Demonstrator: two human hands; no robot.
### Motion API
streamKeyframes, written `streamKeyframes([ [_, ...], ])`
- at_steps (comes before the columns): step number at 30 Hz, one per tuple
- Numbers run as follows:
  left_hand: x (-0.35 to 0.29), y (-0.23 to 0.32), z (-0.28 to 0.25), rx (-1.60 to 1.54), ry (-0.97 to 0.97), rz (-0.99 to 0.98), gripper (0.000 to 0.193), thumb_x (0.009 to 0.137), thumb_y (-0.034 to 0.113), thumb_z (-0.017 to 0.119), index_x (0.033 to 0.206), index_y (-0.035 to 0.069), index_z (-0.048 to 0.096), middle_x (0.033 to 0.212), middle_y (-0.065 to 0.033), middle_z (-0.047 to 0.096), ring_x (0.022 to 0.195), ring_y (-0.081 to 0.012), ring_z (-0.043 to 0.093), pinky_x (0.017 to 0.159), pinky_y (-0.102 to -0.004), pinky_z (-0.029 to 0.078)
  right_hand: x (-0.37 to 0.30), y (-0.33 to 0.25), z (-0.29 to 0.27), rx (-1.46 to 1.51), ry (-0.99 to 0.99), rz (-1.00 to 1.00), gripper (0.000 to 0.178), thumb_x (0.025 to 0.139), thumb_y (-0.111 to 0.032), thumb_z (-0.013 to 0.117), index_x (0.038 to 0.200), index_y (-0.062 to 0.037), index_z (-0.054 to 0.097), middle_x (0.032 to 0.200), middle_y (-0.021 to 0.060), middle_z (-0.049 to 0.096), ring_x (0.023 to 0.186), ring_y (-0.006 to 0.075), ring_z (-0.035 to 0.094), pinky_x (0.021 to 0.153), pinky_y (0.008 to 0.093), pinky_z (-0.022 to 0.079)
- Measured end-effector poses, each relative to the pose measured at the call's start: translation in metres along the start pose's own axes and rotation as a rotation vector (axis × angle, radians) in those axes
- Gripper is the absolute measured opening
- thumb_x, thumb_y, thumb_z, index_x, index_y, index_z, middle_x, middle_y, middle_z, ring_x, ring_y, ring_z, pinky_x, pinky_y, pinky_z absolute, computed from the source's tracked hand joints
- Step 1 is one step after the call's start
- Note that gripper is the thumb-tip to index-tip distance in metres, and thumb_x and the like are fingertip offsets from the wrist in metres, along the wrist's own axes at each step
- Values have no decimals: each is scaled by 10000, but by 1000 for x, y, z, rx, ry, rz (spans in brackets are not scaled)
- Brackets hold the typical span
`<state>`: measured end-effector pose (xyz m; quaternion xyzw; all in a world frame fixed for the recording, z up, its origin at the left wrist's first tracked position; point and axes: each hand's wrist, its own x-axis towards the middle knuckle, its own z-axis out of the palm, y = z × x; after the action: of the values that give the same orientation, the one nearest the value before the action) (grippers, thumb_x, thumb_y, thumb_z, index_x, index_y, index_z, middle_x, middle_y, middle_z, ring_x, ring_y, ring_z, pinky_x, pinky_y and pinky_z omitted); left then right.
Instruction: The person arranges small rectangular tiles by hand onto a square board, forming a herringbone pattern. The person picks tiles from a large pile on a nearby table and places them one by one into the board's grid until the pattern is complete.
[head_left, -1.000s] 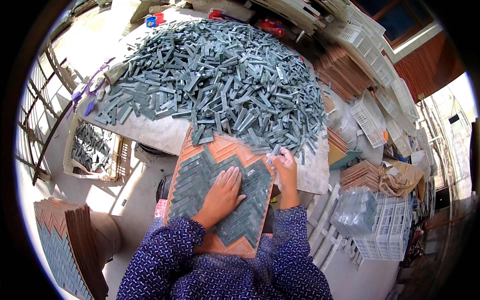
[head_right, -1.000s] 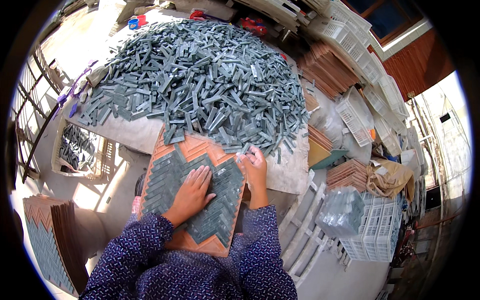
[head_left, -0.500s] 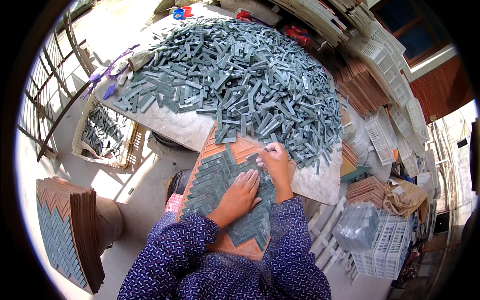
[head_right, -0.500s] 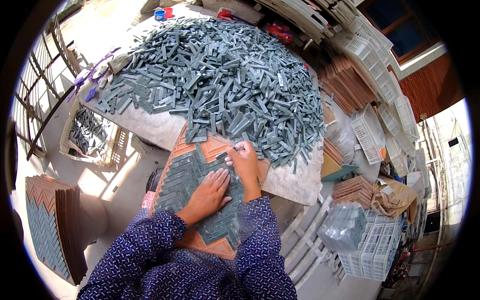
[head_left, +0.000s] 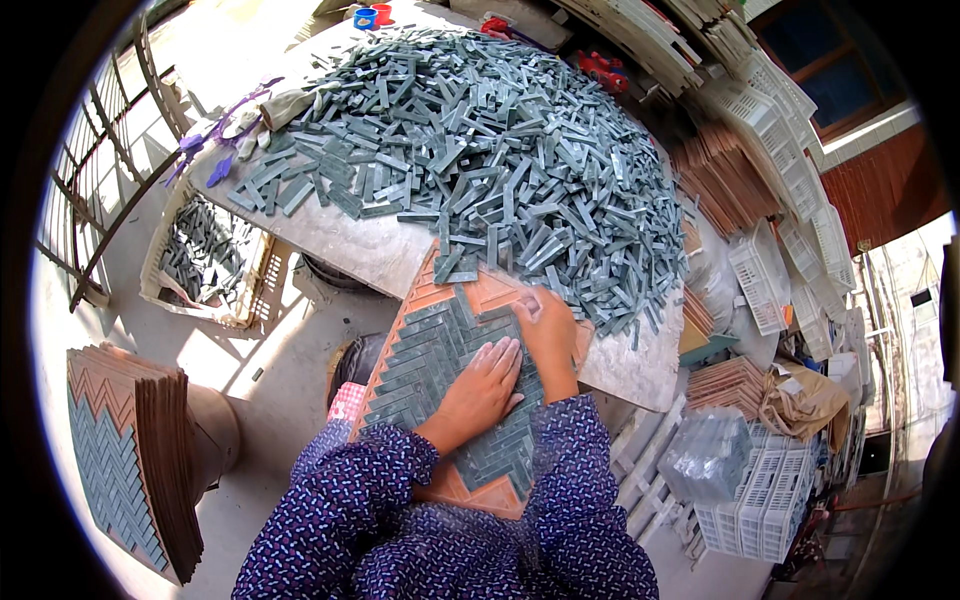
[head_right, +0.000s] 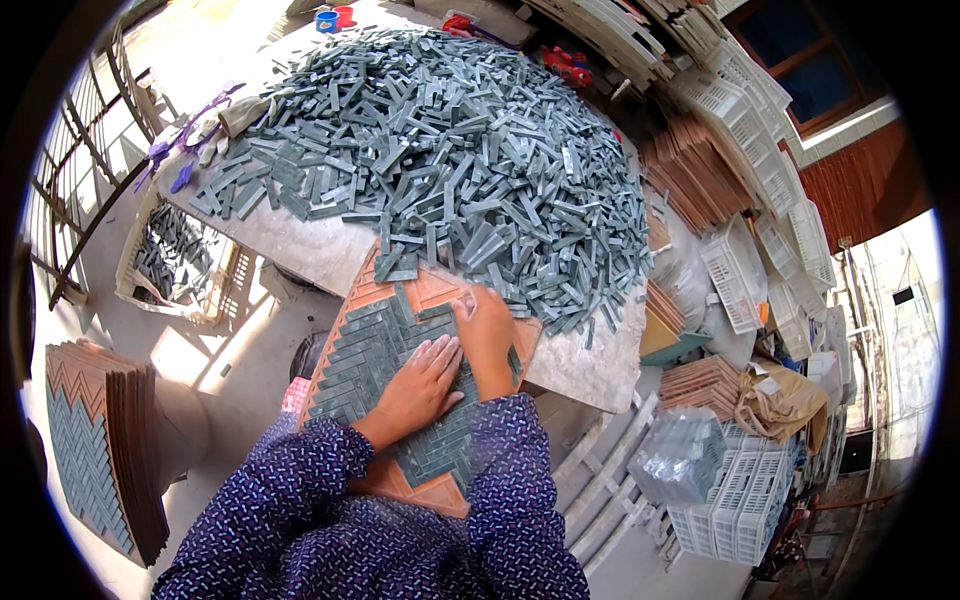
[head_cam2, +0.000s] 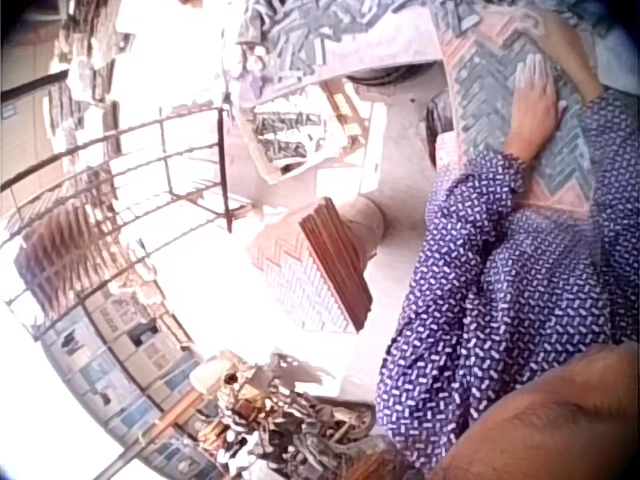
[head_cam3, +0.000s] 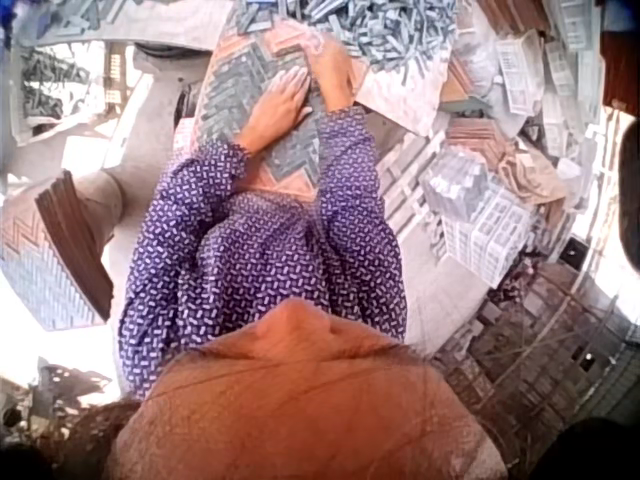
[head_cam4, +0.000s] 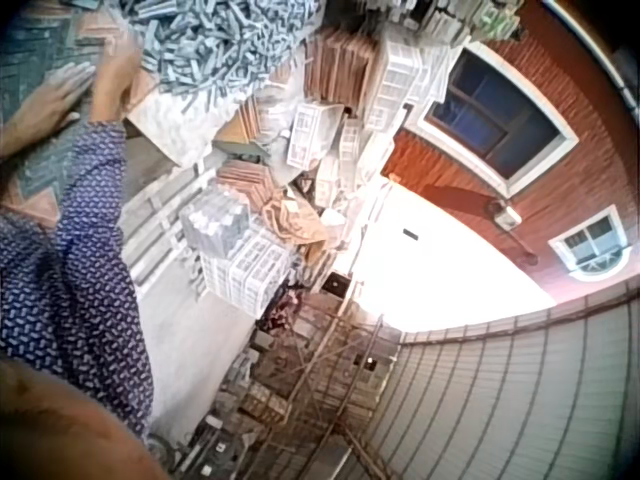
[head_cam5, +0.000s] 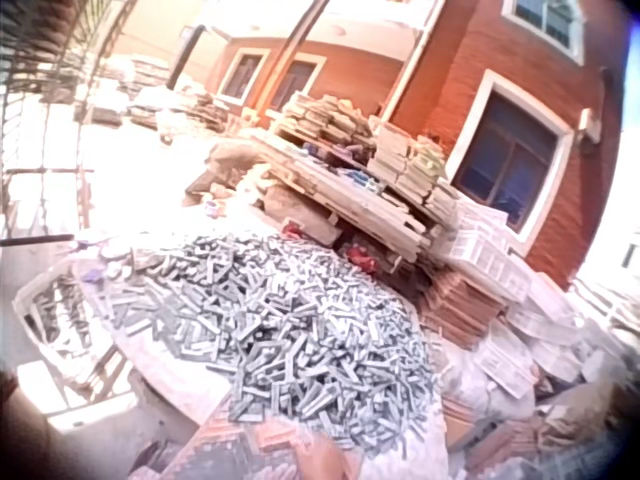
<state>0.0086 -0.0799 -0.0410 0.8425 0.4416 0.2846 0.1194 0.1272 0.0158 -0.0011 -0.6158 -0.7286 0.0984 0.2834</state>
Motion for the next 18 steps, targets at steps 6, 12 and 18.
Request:
streamKeyframes([
  [6,1,0,1,-23,-17,1,597,859,341,586,1275,-70,464,1328,-206,454,1283,-341,399,1110,-450,285,6,2,9,124,-252,-275,111,738,-91,677,821,-27,642,841,155,620,818,361,587,718,436,460],
  [12,1,2,0,-55,2,4,569,850,328,595,1246,-66,484,1306,-210,463,1267,-360,406,1105,-462,290,0,-5,5,187,-219,-285,119,740,-77,674,842,-27,640,836,157,617,813,364,590,707,432,462],
  [18,0,0,3,-77,28,26,530,840,291,608,1216,-67,499,1289,-217,471,1244,-359,422,1101,-478,292,-14,1,8,230,-131,-202,127,734,-52,682,854,-29,645,839,154,618,808,352,597,697,410,469],
])
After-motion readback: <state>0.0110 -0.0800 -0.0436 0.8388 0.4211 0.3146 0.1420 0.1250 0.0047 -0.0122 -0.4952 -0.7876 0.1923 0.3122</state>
